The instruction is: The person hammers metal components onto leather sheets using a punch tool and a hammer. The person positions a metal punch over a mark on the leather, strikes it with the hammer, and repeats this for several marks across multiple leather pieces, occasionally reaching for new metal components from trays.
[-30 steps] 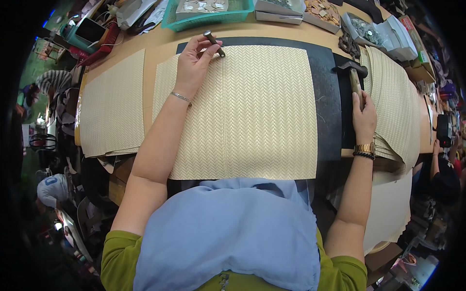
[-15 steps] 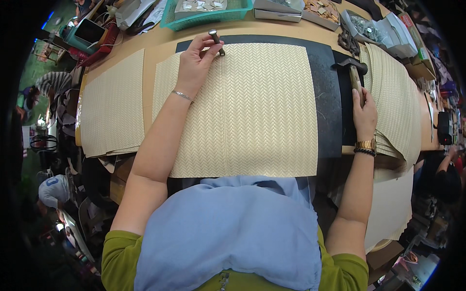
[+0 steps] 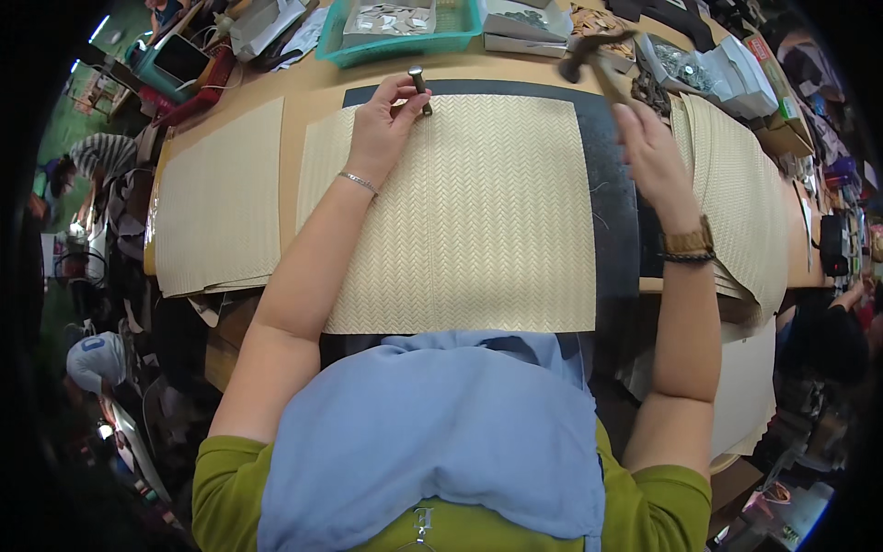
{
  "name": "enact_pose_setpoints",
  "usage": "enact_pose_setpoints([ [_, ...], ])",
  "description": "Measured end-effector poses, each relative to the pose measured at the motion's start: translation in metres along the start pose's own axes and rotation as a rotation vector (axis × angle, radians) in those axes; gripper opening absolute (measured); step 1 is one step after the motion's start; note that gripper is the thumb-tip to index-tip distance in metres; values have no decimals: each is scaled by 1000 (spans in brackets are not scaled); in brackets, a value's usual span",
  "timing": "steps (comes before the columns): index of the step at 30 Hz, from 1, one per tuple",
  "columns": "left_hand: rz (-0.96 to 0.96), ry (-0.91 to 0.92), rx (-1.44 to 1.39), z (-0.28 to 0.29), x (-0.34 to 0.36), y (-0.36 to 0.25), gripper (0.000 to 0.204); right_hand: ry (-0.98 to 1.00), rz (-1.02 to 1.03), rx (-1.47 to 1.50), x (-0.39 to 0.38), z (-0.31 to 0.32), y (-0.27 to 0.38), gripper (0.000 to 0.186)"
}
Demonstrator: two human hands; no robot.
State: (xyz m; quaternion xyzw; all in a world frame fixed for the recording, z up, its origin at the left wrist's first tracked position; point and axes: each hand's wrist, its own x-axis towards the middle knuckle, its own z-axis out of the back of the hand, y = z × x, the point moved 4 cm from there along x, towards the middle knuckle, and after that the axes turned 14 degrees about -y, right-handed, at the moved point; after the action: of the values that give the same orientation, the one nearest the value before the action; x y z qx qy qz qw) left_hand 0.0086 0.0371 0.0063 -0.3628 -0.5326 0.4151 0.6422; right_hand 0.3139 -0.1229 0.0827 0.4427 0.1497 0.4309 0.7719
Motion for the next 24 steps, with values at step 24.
enact_pose_setpoints([
  [24,-19,30,0,-7,-1,-6,24,84,718,153,-7,-65,121,33],
])
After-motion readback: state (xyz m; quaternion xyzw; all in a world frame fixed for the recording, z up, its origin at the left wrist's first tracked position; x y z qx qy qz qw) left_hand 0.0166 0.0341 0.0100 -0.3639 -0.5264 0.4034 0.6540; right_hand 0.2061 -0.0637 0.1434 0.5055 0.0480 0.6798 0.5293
